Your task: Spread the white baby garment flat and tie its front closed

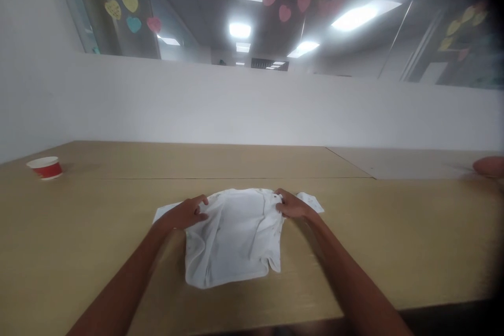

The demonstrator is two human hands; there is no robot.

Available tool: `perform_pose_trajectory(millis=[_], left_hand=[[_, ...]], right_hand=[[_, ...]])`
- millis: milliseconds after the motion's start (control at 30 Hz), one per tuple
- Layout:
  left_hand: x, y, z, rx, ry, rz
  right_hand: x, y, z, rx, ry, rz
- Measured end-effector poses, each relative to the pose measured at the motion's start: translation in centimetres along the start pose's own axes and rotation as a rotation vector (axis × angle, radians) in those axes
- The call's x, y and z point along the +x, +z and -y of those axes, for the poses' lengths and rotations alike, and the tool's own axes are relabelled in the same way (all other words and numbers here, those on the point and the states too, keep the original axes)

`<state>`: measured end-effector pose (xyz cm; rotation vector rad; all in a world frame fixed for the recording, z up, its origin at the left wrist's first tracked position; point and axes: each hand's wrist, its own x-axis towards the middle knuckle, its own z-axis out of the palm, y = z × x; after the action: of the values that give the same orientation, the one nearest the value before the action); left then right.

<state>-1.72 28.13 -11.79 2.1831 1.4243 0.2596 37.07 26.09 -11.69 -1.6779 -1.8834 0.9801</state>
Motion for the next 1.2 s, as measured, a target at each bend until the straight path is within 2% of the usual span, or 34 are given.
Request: perform_pose_trajectory(millis=[67,133,200,233,300,367,400,467,567,667,767,900,1033,1133,1200], left_hand=[[-0.5,-1.1,0.1,-0.104,0.018,0.09],[-0.7,-1.4,-0.5,-0.261,0.08,0.045],[-0.6,-0.6,-2.2,-0.466,0.183,-0.028],[-0.6,0.0,-3.4,-0.598,0.25,-0.017],[-0.6,1.5,-5.6,-0.864,0.397,0.164],[-0.7,2.6,-7.2,-1.012,0.517,0.343],[-0.8,3.1,-7.6,-1.009,0.538,0.385],[-1.0,3.6,-7.6,-0.836,0.509,0.362],[-1.0,4.6,-6.7,-0.403,0.493,0.188],[-0.9,5.8,-6.3,-0.187,0.606,0.054],[-1.0,6.5,-7.1,-0.137,0.621,0.062],[-1.3,6.4,-8.2,-0.096,0.622,0.056],[-1.5,6.9,-8.4,-0.114,0.619,0.05],[-1.9,7.8,-9.0,-0.174,0.527,0.112],[-2.3,8.3,-9.9,-0.17,0.544,0.152]], right_hand=[[0.1,-0.1,-0.1,-0.012,-0.004,0.003],[0.2,-0.2,-0.2,-0.015,-0.008,0.019],[0.3,-0.3,-0.4,-0.001,-0.02,0.033],[0.4,-0.3,-0.6,0.019,-0.032,0.037],[0.5,-0.3,-0.8,0.083,-0.056,0.043],[0.5,-0.5,-1.1,0.148,-0.062,0.038],[0.5,-0.6,-1.2,0.174,-0.058,0.033],[0.4,-0.7,-1.1,0.208,-0.042,0.021],[0.3,-0.8,-0.8,0.258,-0.038,-0.001],[0.3,-0.7,-0.5,0.385,-0.088,-0.058],[0.4,-0.5,-0.2,0.606,-0.132,-0.106],[0.2,0.1,0.3,0.843,-0.166,-0.021],[0.4,1.3,0.6,0.911,-0.168,-0.039],[1.0,2.5,0.7,0.957,-0.177,-0.037],[1.1,3.2,1.0,0.983,-0.182,-0.01]])
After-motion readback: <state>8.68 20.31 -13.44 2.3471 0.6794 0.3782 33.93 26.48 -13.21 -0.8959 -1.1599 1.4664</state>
